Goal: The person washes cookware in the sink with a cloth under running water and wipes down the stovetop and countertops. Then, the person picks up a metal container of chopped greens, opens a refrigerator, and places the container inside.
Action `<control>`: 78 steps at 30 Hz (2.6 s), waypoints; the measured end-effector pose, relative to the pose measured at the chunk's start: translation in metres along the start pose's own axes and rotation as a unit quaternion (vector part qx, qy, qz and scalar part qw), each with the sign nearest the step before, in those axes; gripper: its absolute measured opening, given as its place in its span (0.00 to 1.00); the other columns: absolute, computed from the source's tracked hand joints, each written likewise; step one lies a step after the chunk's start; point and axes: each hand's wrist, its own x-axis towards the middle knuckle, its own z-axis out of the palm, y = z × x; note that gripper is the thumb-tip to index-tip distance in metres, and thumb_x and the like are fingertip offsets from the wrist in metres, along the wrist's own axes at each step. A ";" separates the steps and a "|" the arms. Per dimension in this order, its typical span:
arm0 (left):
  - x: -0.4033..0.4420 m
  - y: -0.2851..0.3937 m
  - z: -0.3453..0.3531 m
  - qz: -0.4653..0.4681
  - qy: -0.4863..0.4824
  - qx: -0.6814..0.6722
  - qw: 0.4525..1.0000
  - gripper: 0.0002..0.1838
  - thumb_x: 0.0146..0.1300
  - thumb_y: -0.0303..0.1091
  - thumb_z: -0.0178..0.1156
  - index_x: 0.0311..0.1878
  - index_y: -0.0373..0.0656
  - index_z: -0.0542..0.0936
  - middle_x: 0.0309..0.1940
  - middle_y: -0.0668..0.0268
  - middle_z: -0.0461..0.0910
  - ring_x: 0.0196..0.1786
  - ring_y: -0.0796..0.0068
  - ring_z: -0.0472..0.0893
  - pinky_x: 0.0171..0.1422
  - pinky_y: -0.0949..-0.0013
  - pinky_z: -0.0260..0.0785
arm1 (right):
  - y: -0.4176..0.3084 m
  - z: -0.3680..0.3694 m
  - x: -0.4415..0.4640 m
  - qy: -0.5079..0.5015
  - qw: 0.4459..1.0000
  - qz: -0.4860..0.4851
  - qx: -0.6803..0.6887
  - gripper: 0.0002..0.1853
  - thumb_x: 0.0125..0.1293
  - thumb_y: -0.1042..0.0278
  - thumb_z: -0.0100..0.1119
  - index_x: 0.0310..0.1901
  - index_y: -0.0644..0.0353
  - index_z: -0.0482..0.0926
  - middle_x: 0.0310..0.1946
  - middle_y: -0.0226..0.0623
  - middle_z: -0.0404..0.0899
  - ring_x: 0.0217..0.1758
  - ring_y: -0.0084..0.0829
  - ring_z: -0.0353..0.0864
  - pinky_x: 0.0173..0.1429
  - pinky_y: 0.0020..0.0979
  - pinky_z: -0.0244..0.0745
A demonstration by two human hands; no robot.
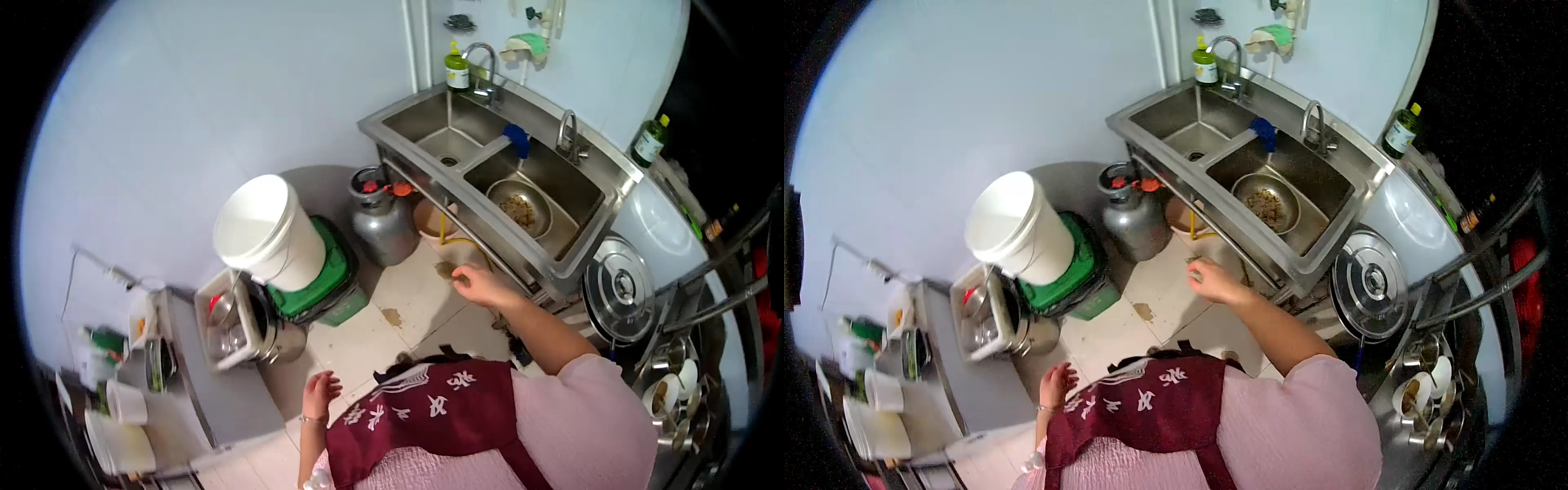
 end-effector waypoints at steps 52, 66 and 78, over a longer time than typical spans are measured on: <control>0.545 0.322 0.706 -0.203 -0.656 0.090 0.721 0.31 0.67 0.60 0.34 0.60 0.45 0.68 0.50 0.61 0.75 0.47 0.62 0.78 0.53 0.60 0.72 | 0.126 -0.309 0.394 0.499 0.528 0.101 0.679 0.20 0.60 0.67 0.58 0.52 0.60 0.64 0.38 0.33 0.74 0.30 0.25 0.75 0.35 0.27 0.74; 0.486 0.262 0.749 -0.300 -0.731 0.272 0.550 0.19 0.59 0.33 0.59 0.54 0.44 0.72 0.43 0.62 0.78 0.38 0.69 0.80 0.34 0.70 0.76 | 0.149 -0.231 0.249 0.411 0.875 0.242 -0.087 0.36 0.46 0.77 0.63 0.61 0.51 0.65 0.67 0.41 0.56 0.70 0.48 0.54 0.67 0.43 0.59; 0.405 0.273 0.780 0.002 -0.732 0.630 0.258 0.26 0.40 0.44 0.72 0.43 0.41 0.77 0.34 0.63 0.80 0.35 0.76 0.76 0.37 0.69 0.70 | 0.210 -0.237 0.246 0.303 0.897 0.193 -0.257 0.30 0.51 0.62 0.57 0.60 0.49 0.67 0.45 0.35 0.75 0.42 0.40 0.78 0.38 0.37 0.76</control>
